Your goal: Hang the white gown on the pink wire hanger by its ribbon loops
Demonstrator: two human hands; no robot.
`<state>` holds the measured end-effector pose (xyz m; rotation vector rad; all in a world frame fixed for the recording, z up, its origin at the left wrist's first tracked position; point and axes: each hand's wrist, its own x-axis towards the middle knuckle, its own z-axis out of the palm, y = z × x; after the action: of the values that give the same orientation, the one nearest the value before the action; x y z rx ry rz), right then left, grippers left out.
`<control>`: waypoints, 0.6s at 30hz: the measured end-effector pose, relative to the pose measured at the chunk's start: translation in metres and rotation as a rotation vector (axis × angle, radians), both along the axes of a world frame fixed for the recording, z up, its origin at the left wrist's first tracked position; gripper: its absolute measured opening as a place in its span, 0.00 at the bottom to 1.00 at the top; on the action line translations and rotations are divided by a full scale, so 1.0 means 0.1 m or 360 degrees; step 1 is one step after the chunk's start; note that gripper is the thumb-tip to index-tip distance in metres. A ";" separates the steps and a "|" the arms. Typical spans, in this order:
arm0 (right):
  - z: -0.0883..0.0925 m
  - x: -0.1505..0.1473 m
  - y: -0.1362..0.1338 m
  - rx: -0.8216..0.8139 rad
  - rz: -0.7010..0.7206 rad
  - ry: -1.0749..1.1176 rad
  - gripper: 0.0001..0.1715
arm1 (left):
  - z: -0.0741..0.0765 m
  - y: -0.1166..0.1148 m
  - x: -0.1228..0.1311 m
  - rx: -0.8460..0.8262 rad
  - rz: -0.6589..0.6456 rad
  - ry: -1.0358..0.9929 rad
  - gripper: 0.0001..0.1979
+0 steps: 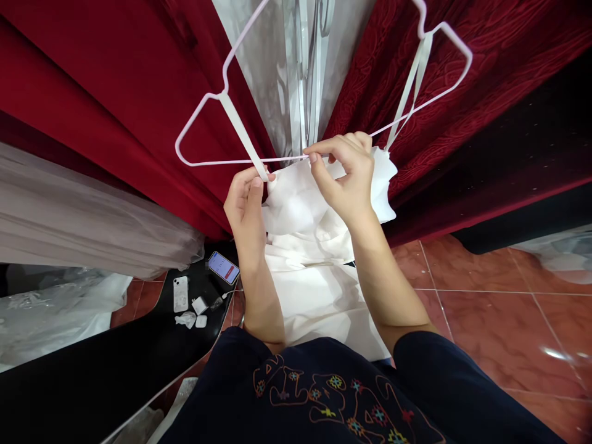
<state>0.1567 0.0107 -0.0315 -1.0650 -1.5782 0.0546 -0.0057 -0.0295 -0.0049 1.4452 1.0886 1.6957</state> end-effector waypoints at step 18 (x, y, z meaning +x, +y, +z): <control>0.05 0.21 0.01 -0.0011 -0.0064 -0.0120 0.17 | 0.37 0.19 -0.41 0.0281 0.0323 -0.0523 0.10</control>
<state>0.1779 0.0120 -0.0270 -1.1152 -1.6243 -0.0076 -0.0469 -0.0107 0.0322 1.1307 0.9464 2.1301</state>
